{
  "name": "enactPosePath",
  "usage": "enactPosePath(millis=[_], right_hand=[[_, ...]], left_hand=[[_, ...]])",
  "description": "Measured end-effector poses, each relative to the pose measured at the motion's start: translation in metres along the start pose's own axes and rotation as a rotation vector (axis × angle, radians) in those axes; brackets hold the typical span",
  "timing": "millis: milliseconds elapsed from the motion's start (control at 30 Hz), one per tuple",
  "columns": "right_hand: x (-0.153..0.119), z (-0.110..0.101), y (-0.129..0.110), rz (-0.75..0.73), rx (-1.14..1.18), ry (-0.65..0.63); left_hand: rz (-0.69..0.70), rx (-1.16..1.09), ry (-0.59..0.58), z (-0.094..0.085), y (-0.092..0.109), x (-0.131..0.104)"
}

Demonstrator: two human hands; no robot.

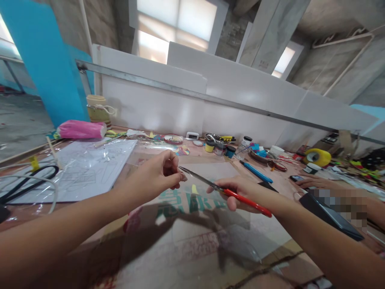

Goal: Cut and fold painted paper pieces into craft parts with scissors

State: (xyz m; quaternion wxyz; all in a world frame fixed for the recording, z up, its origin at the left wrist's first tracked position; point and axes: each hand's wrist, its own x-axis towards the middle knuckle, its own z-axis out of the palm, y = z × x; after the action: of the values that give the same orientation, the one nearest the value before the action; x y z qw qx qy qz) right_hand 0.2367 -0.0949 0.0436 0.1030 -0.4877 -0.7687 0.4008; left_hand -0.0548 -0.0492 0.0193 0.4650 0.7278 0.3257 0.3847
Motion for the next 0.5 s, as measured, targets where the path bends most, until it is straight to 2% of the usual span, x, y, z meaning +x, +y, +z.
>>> enactPosePath(millis=[167,267,367,433,500], right_hand=[[-0.006,0.004,-0.008,-0.031,-0.130,-0.015],[-0.013,0.014,-0.007,-0.098,-0.227,0.066],[-0.022,0.028,-0.003,-0.258,-0.528,0.221],[-0.030,0.037,-0.004,-0.404,-0.772,0.266],[-0.038,0.045,-0.008,-0.508,-0.930,0.244]], left_hand=[[-0.130,-0.071,-0.123,-0.006,0.008,0.003],[-0.220,-0.037,-0.251,-0.014,0.018,0.003],[-0.253,0.062,-0.380,-0.023,0.027,0.003],[-0.239,0.172,-0.389,-0.026,0.029,0.003],[-0.200,0.318,-0.359,-0.028,0.027,0.004]])
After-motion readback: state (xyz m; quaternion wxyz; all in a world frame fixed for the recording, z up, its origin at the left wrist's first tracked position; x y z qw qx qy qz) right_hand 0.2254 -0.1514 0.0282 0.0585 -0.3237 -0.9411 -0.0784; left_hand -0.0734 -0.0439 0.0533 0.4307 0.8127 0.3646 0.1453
